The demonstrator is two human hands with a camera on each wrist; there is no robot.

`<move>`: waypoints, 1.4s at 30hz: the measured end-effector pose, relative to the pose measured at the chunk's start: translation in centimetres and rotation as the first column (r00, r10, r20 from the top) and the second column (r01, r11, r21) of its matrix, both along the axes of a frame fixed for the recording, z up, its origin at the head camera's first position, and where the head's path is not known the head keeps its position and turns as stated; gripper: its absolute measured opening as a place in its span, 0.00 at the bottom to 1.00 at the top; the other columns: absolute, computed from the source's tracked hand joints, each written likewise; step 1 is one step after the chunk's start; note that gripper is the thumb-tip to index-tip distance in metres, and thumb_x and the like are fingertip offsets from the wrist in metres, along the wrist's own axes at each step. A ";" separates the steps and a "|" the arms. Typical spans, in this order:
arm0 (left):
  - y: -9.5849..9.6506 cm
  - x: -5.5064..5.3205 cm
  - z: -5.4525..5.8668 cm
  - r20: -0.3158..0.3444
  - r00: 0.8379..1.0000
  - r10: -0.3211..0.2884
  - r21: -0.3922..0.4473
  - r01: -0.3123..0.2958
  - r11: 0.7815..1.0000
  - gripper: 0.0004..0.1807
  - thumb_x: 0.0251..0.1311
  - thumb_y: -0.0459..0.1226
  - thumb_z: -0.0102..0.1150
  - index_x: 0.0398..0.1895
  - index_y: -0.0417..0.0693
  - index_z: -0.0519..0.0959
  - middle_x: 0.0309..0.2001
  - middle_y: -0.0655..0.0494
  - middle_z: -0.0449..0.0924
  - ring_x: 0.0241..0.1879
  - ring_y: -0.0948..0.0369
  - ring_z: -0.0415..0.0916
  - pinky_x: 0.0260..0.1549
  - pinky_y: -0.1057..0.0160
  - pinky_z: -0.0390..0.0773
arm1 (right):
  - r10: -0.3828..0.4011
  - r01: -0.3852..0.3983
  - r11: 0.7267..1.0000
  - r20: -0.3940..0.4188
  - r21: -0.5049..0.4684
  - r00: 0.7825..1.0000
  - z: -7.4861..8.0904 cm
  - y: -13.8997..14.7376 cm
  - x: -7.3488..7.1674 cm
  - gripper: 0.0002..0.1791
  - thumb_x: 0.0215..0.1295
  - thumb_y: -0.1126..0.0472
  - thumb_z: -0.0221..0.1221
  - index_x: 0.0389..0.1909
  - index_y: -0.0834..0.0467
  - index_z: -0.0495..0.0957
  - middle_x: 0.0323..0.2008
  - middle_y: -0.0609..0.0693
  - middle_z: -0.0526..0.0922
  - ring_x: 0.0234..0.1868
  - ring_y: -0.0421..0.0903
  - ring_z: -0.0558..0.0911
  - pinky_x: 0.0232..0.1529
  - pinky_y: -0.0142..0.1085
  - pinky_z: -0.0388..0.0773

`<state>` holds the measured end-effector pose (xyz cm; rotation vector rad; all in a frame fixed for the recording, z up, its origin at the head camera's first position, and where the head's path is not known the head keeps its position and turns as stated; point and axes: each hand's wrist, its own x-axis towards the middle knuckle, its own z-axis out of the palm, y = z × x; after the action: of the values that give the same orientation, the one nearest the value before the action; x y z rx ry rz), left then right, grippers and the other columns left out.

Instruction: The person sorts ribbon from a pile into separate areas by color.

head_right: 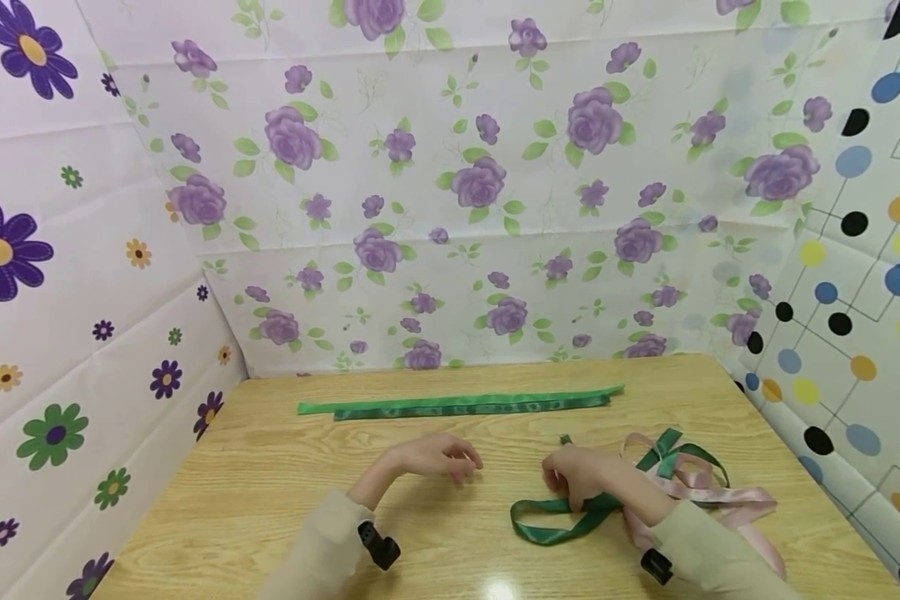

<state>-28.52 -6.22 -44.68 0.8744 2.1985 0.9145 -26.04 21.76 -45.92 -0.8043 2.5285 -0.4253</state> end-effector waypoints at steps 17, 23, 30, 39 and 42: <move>3.6 0.6 -0.3 0.037 0.990 -0.137 0.219 0.125 0.968 0.24 0.67 0.43 0.46 0.64 0.48 0.64 0.61 0.46 0.69 0.57 0.63 0.71 0.49 0.69 0.73 | 0.292 -0.254 0.879 0.034 -0.404 0.956 3.1 -0.2 -2.0 0.10 0.67 0.57 0.51 0.32 0.56 0.78 0.19 0.38 0.68 0.17 0.29 0.62 0.20 0.25 0.63; 4.0 0.9 0.1 0.102 0.986 -0.129 0.356 0.085 0.931 0.21 0.67 0.39 0.46 0.62 0.51 0.65 0.52 0.40 0.76 0.47 0.66 0.77 0.47 0.66 0.76 | 0.281 -0.249 0.858 0.005 -0.450 0.960 4.8 -0.9 -2.3 0.10 0.70 0.57 0.47 0.36 0.54 0.77 0.18 0.40 0.66 0.16 0.29 0.59 0.19 0.29 0.62; 3.8 0.9 0.4 0.223 0.971 -0.084 0.453 -0.027 0.891 0.21 0.66 0.42 0.48 0.58 0.42 0.68 0.43 0.43 0.78 0.43 0.59 0.78 0.46 0.58 0.78 | 0.206 -0.200 0.822 -0.048 -0.533 0.977 6.0 -1.7 -2.2 0.10 0.69 0.58 0.48 0.38 0.56 0.76 0.22 0.45 0.73 0.16 0.32 0.61 0.18 0.31 0.65; 2.1 -0.2 0.4 0.148 0.989 -0.001 0.550 -0.082 0.831 0.19 0.66 0.45 0.47 0.42 0.35 0.75 0.39 0.50 0.79 0.46 0.58 0.76 0.56 0.51 0.70 | 0.073 -0.142 0.776 -0.137 -0.614 0.988 6.9 -1.2 -1.9 0.05 0.67 0.60 0.52 0.36 0.57 0.69 0.35 0.53 0.77 0.31 0.44 0.81 0.31 0.33 0.77; 1.8 -0.2 1.3 0.087 0.996 0.005 0.587 -0.055 0.808 0.18 0.67 0.43 0.46 0.42 0.34 0.76 0.41 0.43 0.79 0.47 0.54 0.76 0.54 0.56 0.72 | 0.158 -0.146 0.729 -0.044 -0.669 0.986 6.7 -1.2 -2.1 0.07 0.67 0.63 0.51 0.38 0.63 0.65 0.45 0.58 0.76 0.44 0.48 0.81 0.42 0.36 0.79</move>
<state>-28.67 -4.46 -43.33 1.0508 1.8708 1.6727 -28.10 20.60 -39.21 -1.2409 2.2476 -1.3306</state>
